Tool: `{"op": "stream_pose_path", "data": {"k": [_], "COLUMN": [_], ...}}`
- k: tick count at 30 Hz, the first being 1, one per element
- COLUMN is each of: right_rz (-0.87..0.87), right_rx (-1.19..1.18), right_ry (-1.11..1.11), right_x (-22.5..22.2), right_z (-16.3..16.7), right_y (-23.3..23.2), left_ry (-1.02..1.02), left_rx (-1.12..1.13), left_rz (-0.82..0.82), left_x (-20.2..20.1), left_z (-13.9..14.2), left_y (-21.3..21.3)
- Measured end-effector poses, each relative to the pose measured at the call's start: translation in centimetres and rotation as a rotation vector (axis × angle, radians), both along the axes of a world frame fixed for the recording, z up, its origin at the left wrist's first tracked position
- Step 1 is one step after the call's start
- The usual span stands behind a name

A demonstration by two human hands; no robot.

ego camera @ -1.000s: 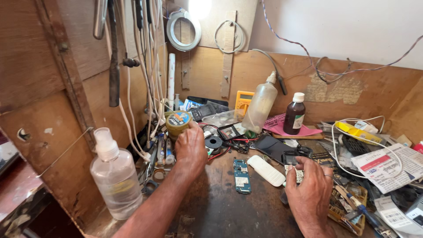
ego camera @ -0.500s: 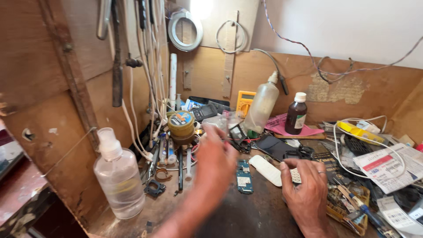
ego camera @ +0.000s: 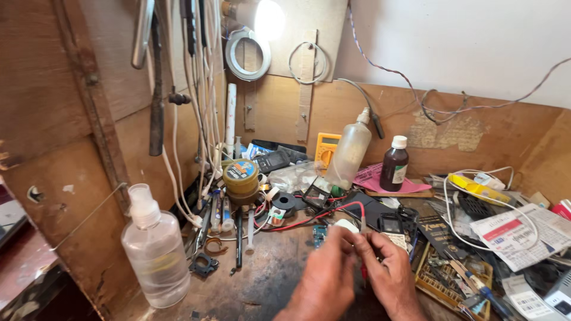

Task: The person disassembles a small black electronic device using a screwdriver, removes the back cover, and exposes the internal circuit board. They then use a multimeter to test the board's components.

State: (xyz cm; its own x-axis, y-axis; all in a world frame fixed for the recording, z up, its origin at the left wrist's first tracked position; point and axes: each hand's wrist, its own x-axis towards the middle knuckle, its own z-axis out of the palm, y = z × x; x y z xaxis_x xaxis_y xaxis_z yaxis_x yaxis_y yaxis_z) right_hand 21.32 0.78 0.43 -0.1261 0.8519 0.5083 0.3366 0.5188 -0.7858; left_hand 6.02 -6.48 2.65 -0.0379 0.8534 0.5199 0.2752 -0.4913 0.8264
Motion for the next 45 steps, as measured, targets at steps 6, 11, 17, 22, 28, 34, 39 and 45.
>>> {"op": "stream_pose_path", "data": {"k": [6,11,17,22,28,34,39,45], "right_rz": [0.018,0.056,0.019,-0.174,-0.306,-0.377,-0.318,-0.236], "right_rx": [-0.11,-0.358,-0.407,-0.036,0.074,0.316,0.542,0.435], "right_ry": [0.094,0.254,0.257,0.098,-0.048,-0.116,-0.091,-0.154], "right_x": [-0.1,-0.1,0.2,0.0,-0.8,-1.5,-2.0,-2.5], "right_z": [0.5,0.4,-0.5,-1.4,-2.7,-5.3,-6.6,-5.0], "right_y": [-0.2,0.0,0.9,1.3,1.3,2.8,3.9,2.0], "left_ry": [0.153,0.316,0.426,0.18,0.294,0.571,0.575,0.383], "left_rx": [0.141,0.156,0.238,0.26,0.29,-0.086,-0.122,0.377], "left_rz": [0.269,0.308,0.203,0.422,0.535,0.622,0.707,0.753], "left_x": [-1.4,-1.2,-0.8,-0.5,-0.4,1.3,0.9,-0.7], "left_z": [-0.2,-1.1,-1.8,0.6,5.2,7.0,6.6,6.0], "left_y": [2.6,6.1,7.3,9.9,16.4,21.6,22.9,18.9]}}
